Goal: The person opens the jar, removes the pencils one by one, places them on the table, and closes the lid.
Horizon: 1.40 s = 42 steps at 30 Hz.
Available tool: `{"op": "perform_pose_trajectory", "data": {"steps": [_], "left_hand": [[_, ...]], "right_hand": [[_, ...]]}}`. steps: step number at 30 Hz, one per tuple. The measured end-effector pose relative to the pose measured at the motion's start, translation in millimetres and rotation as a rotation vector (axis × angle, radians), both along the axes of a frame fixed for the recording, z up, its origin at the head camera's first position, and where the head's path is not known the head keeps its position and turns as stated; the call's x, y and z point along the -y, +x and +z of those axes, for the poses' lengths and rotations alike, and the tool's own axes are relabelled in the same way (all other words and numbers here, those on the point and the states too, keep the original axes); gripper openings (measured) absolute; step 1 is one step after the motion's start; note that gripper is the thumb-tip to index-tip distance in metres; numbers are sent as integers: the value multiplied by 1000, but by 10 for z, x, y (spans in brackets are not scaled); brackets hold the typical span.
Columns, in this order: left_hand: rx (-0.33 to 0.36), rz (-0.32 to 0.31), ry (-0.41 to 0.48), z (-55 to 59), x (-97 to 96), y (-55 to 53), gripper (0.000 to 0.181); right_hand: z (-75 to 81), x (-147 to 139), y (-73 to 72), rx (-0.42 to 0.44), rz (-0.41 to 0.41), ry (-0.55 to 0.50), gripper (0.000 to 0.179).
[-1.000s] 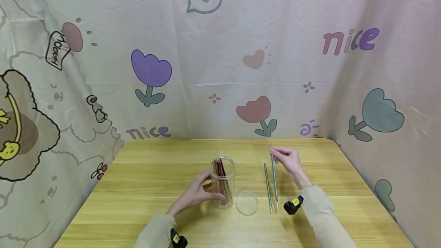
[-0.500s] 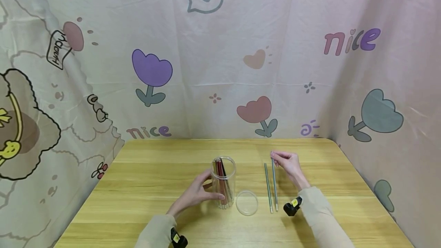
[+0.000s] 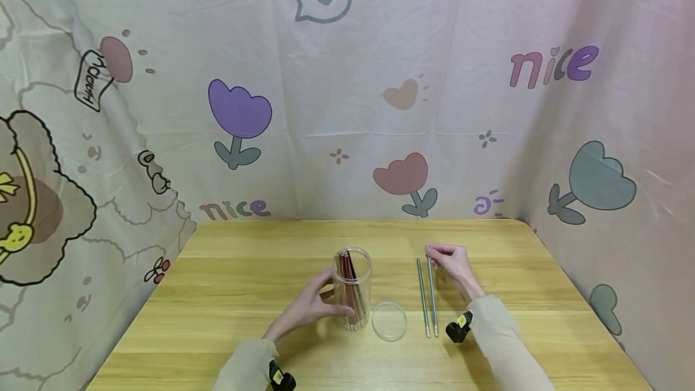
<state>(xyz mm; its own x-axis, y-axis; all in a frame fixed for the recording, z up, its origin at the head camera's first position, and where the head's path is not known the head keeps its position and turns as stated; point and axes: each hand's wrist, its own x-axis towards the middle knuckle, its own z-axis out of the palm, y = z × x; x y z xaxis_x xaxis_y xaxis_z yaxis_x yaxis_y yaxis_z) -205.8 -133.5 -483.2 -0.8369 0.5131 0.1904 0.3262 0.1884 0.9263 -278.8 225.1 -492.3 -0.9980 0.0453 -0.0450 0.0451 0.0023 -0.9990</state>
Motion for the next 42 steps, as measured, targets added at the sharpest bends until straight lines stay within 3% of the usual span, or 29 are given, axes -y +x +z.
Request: {"op": "perform_pose_trajectory", "data": {"steps": [13, 42], "left_hand": [[6, 2, 2, -16, -2, 0, 81], [7, -7, 6, -8, 3, -9, 81]], "right_hand": [[-111, 1, -37, 43, 23, 101, 39], [-231, 87, -111, 43, -3, 375, 22]]}}
